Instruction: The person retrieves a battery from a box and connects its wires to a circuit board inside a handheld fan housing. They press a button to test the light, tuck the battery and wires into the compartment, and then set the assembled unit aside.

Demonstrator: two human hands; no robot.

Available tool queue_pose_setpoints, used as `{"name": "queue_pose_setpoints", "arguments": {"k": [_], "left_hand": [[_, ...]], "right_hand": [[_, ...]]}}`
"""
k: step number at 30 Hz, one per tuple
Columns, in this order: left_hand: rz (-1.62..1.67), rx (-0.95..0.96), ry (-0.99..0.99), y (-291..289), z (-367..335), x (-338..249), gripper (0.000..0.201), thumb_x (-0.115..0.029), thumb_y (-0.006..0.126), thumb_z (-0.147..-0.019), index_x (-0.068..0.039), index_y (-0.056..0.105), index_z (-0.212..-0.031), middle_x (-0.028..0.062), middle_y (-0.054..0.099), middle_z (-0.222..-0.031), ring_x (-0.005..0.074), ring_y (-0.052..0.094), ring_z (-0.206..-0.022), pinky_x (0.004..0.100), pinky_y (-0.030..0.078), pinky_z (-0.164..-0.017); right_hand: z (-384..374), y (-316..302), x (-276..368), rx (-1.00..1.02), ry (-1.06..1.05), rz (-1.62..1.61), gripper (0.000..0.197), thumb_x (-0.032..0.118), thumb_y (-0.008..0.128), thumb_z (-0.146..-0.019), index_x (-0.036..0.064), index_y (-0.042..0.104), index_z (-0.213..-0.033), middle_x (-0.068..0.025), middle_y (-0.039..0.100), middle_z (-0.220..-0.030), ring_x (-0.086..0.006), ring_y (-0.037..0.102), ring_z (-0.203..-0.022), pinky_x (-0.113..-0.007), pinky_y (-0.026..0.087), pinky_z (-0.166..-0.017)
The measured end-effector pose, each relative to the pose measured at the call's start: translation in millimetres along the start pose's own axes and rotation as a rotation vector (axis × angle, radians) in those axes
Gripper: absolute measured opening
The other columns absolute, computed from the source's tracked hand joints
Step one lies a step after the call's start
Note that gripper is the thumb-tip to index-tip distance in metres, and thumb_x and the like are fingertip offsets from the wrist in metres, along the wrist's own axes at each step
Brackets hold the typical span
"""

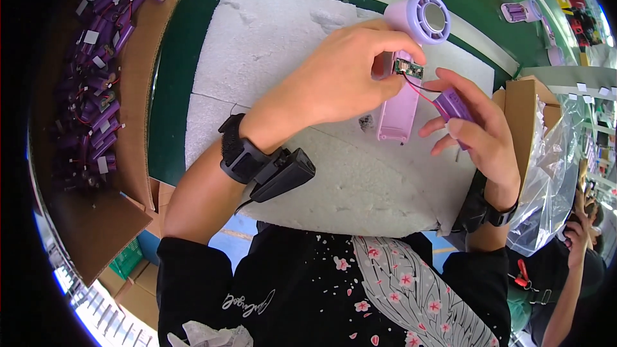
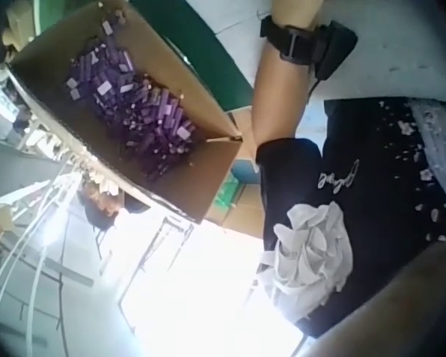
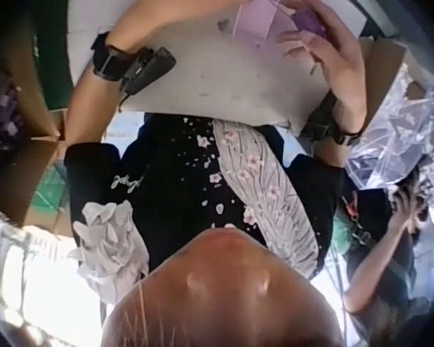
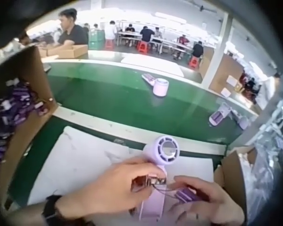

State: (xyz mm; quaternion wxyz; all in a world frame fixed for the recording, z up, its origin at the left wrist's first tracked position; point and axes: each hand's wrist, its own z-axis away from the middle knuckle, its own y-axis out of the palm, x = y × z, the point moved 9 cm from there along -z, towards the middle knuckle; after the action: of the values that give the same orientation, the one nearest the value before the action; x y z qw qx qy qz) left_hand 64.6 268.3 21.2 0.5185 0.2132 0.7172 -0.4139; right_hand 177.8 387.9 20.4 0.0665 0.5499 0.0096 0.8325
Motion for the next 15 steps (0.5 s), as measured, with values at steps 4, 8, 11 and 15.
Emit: {"name": "queue_pose_setpoints", "arguments": {"k": [4,8,11,15], "left_hand": [[0.053,-0.009,-0.060,1,1,5,0.031,0.003,0.063,-0.079,-0.006,0.070,-0.107,0.0019,0.064,-0.098,0.0086,0.056,-0.076,0.0220,0.046,-0.064],[0.081,-0.048,-0.101,0,3,8,0.029,0.002,0.063,-0.078,-0.006,0.070,-0.105,0.0044,0.064,-0.094,0.0121,0.058,-0.074,0.0249,0.048,-0.065],[0.093,-0.103,-0.064,-4,3,5,0.028,-0.003,0.064,-0.074,-0.007,0.071,-0.101,0.0098,0.065,-0.086,0.0195,0.061,-0.071,0.0324,0.051,-0.067],[0.022,-0.013,-0.040,-1,3,0,0.031,0.003,0.061,-0.080,-0.005,0.069,-0.109,0.0012,0.065,-0.097,0.0071,0.056,-0.076,0.0224,0.047,-0.066]], "right_hand": [[-1,-17,-4,-0.102,0.131,0.137,0.044,0.001,0.061,-0.087,-0.0003,0.053,-0.130,-0.0091,0.062,-0.109,-0.0163,0.064,-0.077,-0.027,0.049,-0.055],[-1,-25,3,-0.251,0.085,0.478,0.031,0.002,0.063,-0.087,-0.0016,0.062,-0.117,-0.0076,0.065,-0.101,-0.0167,0.066,-0.077,-0.027,0.049,-0.054],[3,-25,23,-0.317,-0.114,0.762,0.023,0.001,0.067,-0.084,-0.0017,0.066,-0.107,-0.0072,0.066,-0.098,-0.0171,0.068,-0.078,-0.029,0.050,-0.057],[16,-6,43,-0.313,-0.488,1.103,0.016,-0.001,0.072,-0.078,-0.0022,0.069,-0.093,-0.0106,0.068,-0.098,-0.0219,0.068,-0.078,-0.031,0.052,-0.062]]}}
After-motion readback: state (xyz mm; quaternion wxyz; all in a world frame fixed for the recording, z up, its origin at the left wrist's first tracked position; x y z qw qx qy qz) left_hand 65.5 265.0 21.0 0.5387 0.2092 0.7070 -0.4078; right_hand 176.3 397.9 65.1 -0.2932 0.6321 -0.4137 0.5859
